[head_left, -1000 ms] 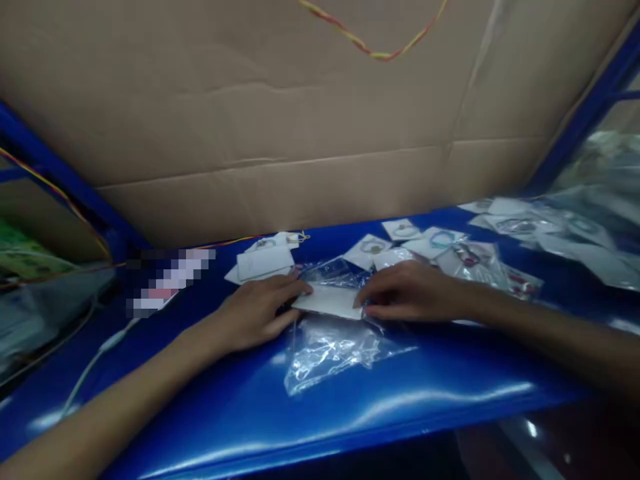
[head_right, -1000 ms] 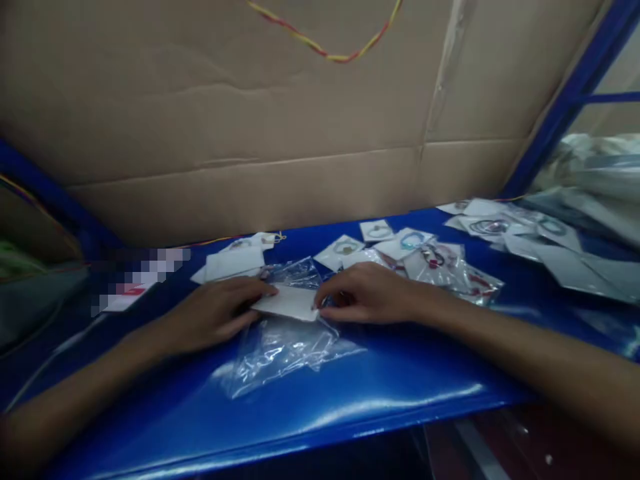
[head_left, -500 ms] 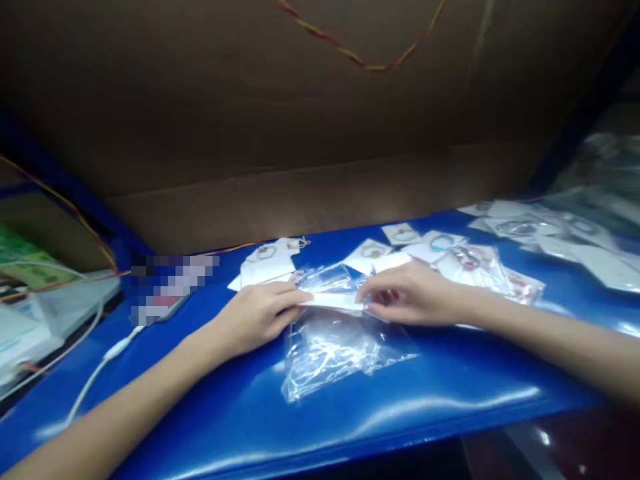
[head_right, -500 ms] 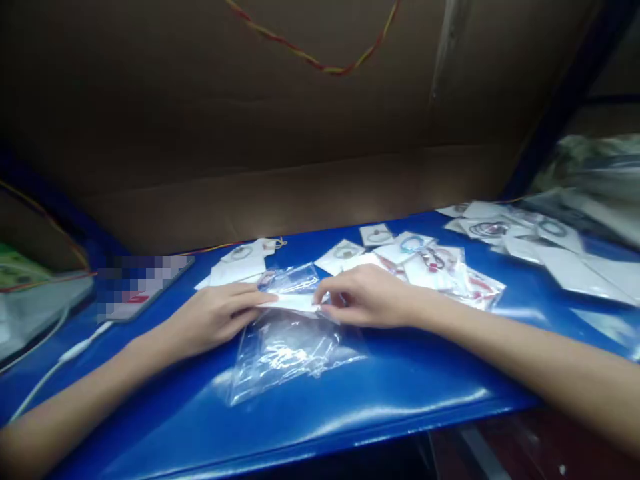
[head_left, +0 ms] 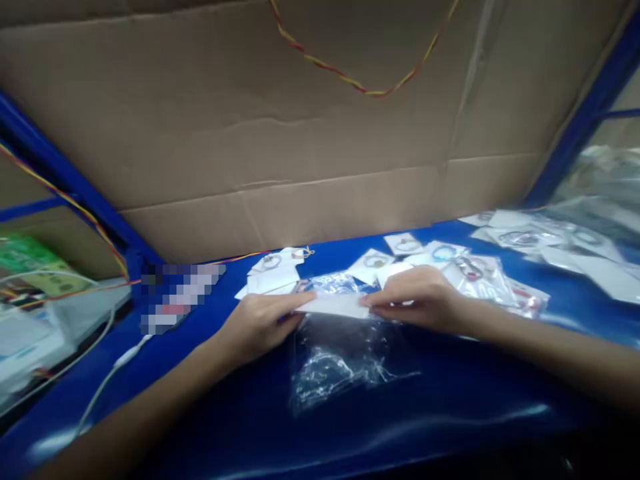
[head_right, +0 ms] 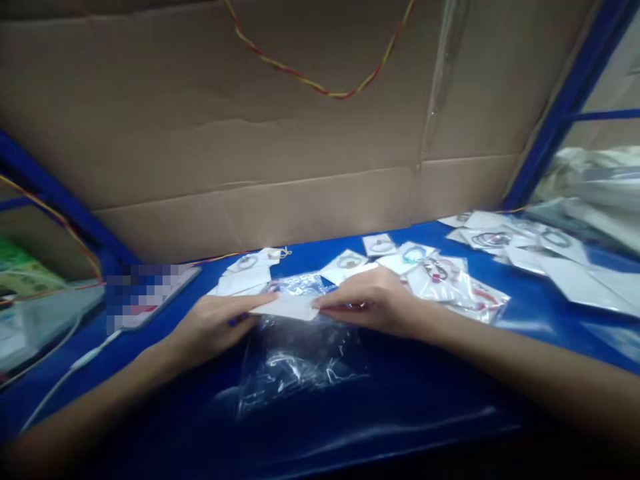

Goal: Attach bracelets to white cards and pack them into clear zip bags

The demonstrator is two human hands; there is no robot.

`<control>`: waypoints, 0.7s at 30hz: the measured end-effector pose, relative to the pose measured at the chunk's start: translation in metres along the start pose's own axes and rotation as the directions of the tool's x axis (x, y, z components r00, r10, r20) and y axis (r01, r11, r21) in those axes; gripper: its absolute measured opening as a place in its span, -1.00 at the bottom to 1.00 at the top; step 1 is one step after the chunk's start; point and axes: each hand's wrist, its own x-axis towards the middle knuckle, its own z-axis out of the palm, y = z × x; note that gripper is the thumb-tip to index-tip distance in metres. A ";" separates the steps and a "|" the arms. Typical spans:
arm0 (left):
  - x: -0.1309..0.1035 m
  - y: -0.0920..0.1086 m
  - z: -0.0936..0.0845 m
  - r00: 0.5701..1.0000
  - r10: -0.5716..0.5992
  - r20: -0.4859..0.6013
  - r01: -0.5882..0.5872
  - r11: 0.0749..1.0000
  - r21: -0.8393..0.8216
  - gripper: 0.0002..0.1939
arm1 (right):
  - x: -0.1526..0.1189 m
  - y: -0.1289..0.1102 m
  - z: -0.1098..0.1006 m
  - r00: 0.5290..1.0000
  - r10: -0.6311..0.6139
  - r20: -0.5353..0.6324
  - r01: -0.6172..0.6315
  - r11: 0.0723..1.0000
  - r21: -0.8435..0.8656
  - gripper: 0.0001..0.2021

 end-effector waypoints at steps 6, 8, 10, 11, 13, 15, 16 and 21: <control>0.000 0.007 -0.001 0.999 0.041 -0.030 -0.040 0.999 0.036 -0.55 | 0.004 -0.010 -0.004 0.990 -0.104 -0.093 0.091 0.986 -0.137 -0.88; 0.001 0.008 -0.003 0.999 0.036 -0.030 -0.035 0.998 0.045 -0.52 | 0.004 -0.010 -0.003 0.988 -0.115 -0.100 0.099 0.983 -0.153 -0.90; 0.002 0.009 -0.004 0.997 0.059 -0.044 -0.057 0.998 0.036 -0.52 | 0.003 -0.010 -0.002 0.985 -0.127 -0.113 0.107 0.980 -0.167 -0.91; 0.002 0.009 -0.004 0.997 0.069 -0.046 -0.068 0.997 0.030 -0.53 | 0.003 -0.009 -0.001 0.985 -0.128 -0.118 0.106 0.979 -0.177 -0.90; 0.003 0.009 -0.005 0.995 0.086 -0.045 -0.085 0.996 0.019 -0.54 | 0.003 -0.009 -0.001 0.985 -0.130 -0.116 0.106 0.976 -0.192 -0.90; 0.003 0.009 -0.005 0.993 0.102 -0.051 -0.101 0.995 0.014 -0.56 | 0.004 -0.010 -0.002 0.987 -0.129 -0.099 0.107 0.973 -0.206 -0.88; 0.004 0.009 -0.005 0.992 0.106 -0.061 -0.105 0.994 0.015 -0.55 | 0.004 -0.011 -0.003 0.986 -0.133 -0.098 0.110 0.972 -0.207 -0.87; 0.004 0.008 -0.007 0.990 0.109 -0.092 -0.106 0.994 0.036 -0.57 | 0.006 -0.010 -0.005 0.985 -0.113 -0.130 0.096 0.987 -0.130 -0.85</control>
